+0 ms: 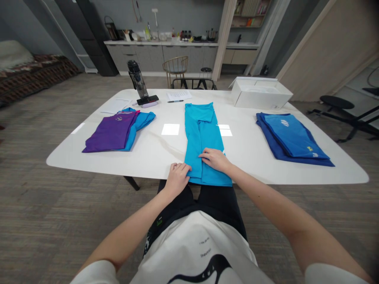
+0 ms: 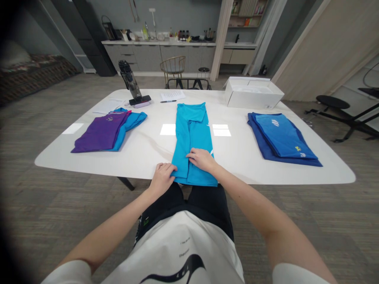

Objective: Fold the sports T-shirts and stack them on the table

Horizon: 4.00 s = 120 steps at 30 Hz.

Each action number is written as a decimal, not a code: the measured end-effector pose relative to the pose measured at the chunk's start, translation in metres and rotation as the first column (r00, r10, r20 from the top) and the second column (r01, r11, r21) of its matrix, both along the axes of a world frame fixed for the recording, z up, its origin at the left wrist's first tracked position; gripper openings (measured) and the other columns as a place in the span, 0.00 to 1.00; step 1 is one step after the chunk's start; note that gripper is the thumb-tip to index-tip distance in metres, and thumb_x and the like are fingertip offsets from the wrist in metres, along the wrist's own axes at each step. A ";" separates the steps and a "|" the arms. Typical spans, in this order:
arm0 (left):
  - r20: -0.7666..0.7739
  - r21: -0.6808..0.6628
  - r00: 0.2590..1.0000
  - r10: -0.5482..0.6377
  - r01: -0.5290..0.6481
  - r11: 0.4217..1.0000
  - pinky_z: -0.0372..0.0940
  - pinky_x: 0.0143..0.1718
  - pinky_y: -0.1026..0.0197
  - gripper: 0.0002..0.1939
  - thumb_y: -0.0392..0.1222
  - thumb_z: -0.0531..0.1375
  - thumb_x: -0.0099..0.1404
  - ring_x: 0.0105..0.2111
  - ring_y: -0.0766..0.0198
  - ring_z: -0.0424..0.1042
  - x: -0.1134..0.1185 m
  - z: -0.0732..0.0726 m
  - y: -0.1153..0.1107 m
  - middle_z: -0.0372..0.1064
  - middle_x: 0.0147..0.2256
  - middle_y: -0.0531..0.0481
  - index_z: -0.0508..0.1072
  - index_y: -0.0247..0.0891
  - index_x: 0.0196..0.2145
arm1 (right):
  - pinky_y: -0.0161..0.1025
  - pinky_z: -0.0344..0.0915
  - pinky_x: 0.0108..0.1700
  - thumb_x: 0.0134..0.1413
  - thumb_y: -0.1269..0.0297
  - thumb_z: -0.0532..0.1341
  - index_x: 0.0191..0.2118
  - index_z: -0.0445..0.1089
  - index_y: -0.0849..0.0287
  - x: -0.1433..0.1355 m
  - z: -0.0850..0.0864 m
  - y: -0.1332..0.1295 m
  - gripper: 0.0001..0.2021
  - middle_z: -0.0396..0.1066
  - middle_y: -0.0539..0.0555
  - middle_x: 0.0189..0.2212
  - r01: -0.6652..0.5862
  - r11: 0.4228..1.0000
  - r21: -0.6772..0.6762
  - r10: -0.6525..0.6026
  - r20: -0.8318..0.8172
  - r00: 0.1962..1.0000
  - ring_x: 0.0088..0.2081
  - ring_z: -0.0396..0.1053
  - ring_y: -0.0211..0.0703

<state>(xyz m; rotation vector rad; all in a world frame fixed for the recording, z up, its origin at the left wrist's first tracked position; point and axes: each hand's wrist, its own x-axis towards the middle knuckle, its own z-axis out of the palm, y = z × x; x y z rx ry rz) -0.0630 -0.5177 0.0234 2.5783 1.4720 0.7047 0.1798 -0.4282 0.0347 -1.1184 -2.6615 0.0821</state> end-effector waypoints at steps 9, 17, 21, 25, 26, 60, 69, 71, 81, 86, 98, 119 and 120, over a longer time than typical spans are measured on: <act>-0.180 0.090 0.952 -0.247 0.266 0.960 0.67 0.45 0.55 0.11 0.29 0.51 0.72 0.42 0.56 0.69 0.012 0.031 -0.015 0.68 0.42 0.44 0.71 0.38 0.44 | 0.41 0.67 0.46 0.67 0.66 0.58 0.48 0.78 0.55 0.016 0.011 -0.016 0.11 0.74 0.56 0.43 -0.038 0.999 -0.005 0.037 -0.134 0.990 0.45 0.73 0.47; -0.197 -0.002 0.975 -0.101 0.103 0.995 0.64 0.47 0.49 0.07 0.37 0.54 0.75 0.42 0.55 0.71 0.008 0.025 -0.020 0.71 0.40 0.47 0.72 0.40 0.44 | 0.43 0.66 0.46 0.67 0.62 0.61 0.51 0.76 0.55 0.010 0.005 -0.033 0.12 0.74 0.58 0.44 -0.059 0.996 -0.072 0.053 -0.080 0.995 0.43 0.72 0.49; -0.084 0.009 0.988 -0.127 0.128 0.992 0.64 0.48 0.52 0.12 0.45 0.51 0.78 0.40 0.59 0.73 0.005 0.025 -0.017 0.74 0.37 0.48 0.73 0.39 0.42 | 0.44 0.66 0.48 0.66 0.67 0.59 0.49 0.78 0.55 0.010 0.007 -0.043 0.11 0.74 0.58 0.44 -0.089 0.993 -0.083 0.076 -0.149 0.986 0.44 0.72 0.48; -0.093 -0.017 0.954 -0.285 0.284 0.959 0.65 0.45 0.55 0.13 0.46 0.52 0.77 0.40 0.59 0.74 0.001 0.030 -0.013 0.75 0.38 0.47 0.74 0.40 0.44 | 0.43 0.68 0.50 0.64 0.70 0.58 0.47 0.79 0.54 0.021 0.013 -0.049 0.13 0.73 0.57 0.43 -0.100 0.985 -0.142 0.057 -0.283 0.957 0.46 0.72 0.47; -0.087 -0.035 0.945 -0.315 0.314 0.949 0.65 0.45 0.55 0.12 0.44 0.52 0.77 0.41 0.59 0.74 -0.001 0.030 -0.011 0.75 0.40 0.47 0.74 0.41 0.46 | 0.43 0.68 0.50 0.63 0.71 0.58 0.47 0.79 0.54 0.024 0.013 -0.050 0.13 0.73 0.57 0.43 -0.099 0.983 -0.157 0.050 -0.291 0.955 0.46 0.72 0.47; -0.243 -0.335 0.962 0.127 -0.206 0.919 0.66 0.36 0.58 0.13 0.47 0.53 0.74 0.38 0.53 0.78 -0.009 0.030 0.056 0.79 0.37 0.43 0.75 0.40 0.40 | 0.37 0.61 0.33 0.61 0.46 0.65 0.42 0.76 0.57 -0.017 0.021 -0.007 0.18 0.79 0.57 0.35 0.474 0.783 -0.403 -0.497 0.052 0.866 0.38 0.76 0.50; -0.400 -0.357 0.894 0.204 -0.357 0.863 0.64 0.34 0.58 0.16 0.47 0.50 0.74 0.35 0.52 0.78 -0.003 0.029 0.047 0.78 0.35 0.41 0.75 0.39 0.38 | 0.36 0.58 0.31 0.65 0.55 0.62 0.29 0.74 0.55 -0.012 0.021 0.001 0.14 0.79 0.54 0.30 0.403 0.782 -0.475 -0.424 0.067 0.903 0.34 0.76 0.46; -0.404 -0.360 0.888 0.218 -0.373 0.855 0.63 0.34 0.57 0.15 0.46 0.51 0.73 0.35 0.51 0.78 -0.007 0.028 0.046 0.78 0.34 0.41 0.74 0.39 0.37 | 0.36 0.57 0.30 0.65 0.56 0.62 0.29 0.74 0.55 -0.007 0.022 0.001 0.14 0.78 0.54 0.29 0.403 0.775 -0.487 -0.422 0.078 0.903 0.33 0.75 0.46; -0.096 -0.209 0.993 -0.074 0.053 0.976 0.67 0.46 0.55 0.08 0.37 0.53 0.72 0.44 0.56 0.74 -0.008 0.028 0.085 0.74 0.43 0.45 0.72 0.40 0.44 | 0.37 0.56 0.30 0.66 0.46 0.59 0.22 0.71 0.55 -0.002 0.024 0.018 0.25 0.75 0.53 0.23 0.335 0.796 -0.504 -0.344 0.078 0.936 0.29 0.73 0.45; -0.078 -0.106 0.990 -0.115 0.106 0.989 0.67 0.51 0.52 0.11 0.37 0.54 0.73 0.50 0.55 0.72 0.003 0.020 0.139 0.72 0.49 0.44 0.72 0.41 0.49 | 0.36 0.59 0.32 0.67 0.48 0.60 0.33 0.77 0.54 -0.007 0.018 0.054 0.18 0.79 0.54 0.31 0.413 0.818 -0.400 -0.434 0.041 0.900 0.35 0.76 0.47; -0.186 -0.070 0.935 0.302 -0.319 0.945 0.64 0.50 0.48 0.16 0.48 0.53 0.74 0.51 0.46 0.72 0.083 0.028 0.273 0.73 0.49 0.39 0.71 0.39 0.52 | 0.46 0.68 0.50 0.68 0.50 0.55 0.52 0.75 0.60 0.015 0.008 0.244 0.22 0.76 0.65 0.51 0.780 0.561 -0.277 -0.823 -0.084 0.562 0.52 0.74 0.58; 0.050 -0.019 0.996 0.078 -0.077 0.997 0.64 0.53 0.48 0.11 0.41 0.54 0.75 0.49 0.50 0.73 0.111 0.016 0.318 0.75 0.45 0.43 0.75 0.40 0.44 | 0.49 0.66 0.51 0.66 0.66 0.52 0.49 0.72 0.56 0.041 -0.001 0.315 0.14 0.70 0.61 0.49 0.680 0.719 -0.145 -0.689 -0.278 0.669 0.47 0.70 0.54; 0.070 -0.043 0.997 0.036 -0.033 0.999 0.64 0.53 0.49 0.11 0.41 0.53 0.75 0.48 0.51 0.74 0.109 0.011 0.321 0.75 0.45 0.43 0.76 0.40 0.45 | 0.48 0.66 0.51 0.65 0.66 0.53 0.49 0.73 0.56 0.044 -0.005 0.314 0.14 0.70 0.61 0.49 0.666 0.724 -0.178 -0.689 -0.225 0.689 0.47 0.70 0.54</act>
